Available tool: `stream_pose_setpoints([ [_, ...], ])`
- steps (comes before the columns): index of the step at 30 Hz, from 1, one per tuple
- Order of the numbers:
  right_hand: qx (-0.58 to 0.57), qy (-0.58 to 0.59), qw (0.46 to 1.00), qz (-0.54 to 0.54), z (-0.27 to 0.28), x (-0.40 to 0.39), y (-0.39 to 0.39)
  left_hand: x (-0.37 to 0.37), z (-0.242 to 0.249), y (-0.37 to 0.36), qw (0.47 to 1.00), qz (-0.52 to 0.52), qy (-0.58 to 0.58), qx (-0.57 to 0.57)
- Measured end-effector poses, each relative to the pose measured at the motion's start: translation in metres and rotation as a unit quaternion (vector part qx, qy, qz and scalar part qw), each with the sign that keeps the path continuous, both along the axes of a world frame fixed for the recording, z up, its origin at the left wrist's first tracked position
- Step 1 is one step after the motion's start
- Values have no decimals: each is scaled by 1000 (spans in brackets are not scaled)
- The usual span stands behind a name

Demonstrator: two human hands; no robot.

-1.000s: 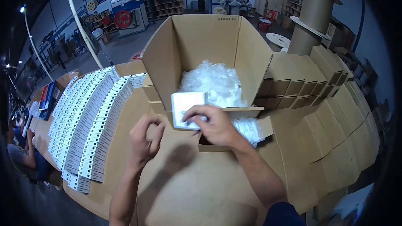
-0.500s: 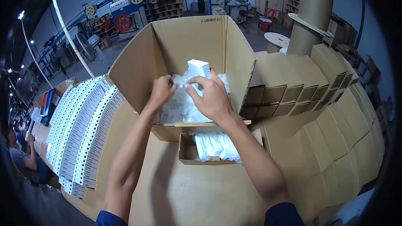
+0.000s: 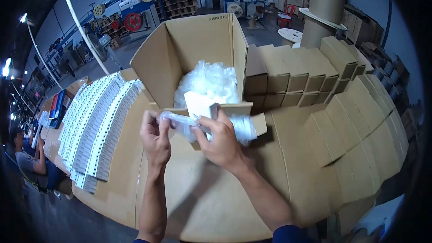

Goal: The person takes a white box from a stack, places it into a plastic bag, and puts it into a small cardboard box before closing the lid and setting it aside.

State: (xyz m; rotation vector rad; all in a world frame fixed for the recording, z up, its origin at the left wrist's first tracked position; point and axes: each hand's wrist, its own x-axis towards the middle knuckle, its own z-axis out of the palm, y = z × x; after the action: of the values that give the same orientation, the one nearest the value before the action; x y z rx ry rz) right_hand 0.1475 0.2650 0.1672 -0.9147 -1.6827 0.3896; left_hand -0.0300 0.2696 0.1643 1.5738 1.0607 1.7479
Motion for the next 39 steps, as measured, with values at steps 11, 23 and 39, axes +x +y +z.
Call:
stream_pose_setpoints([
  [11, -186, 83, 978, -37, -74, 23, -175, 23, -36, -155, 975, -148, 32, -161],
  [23, -242, 128, 962, -2, -119, 52, -256, 0, -82, -192, 904, -350, 53, -239],
  [39, -280, 103, 955, 3, -135, 84, -270, -24, -104, -180, 952, -199, -124, -199],
])
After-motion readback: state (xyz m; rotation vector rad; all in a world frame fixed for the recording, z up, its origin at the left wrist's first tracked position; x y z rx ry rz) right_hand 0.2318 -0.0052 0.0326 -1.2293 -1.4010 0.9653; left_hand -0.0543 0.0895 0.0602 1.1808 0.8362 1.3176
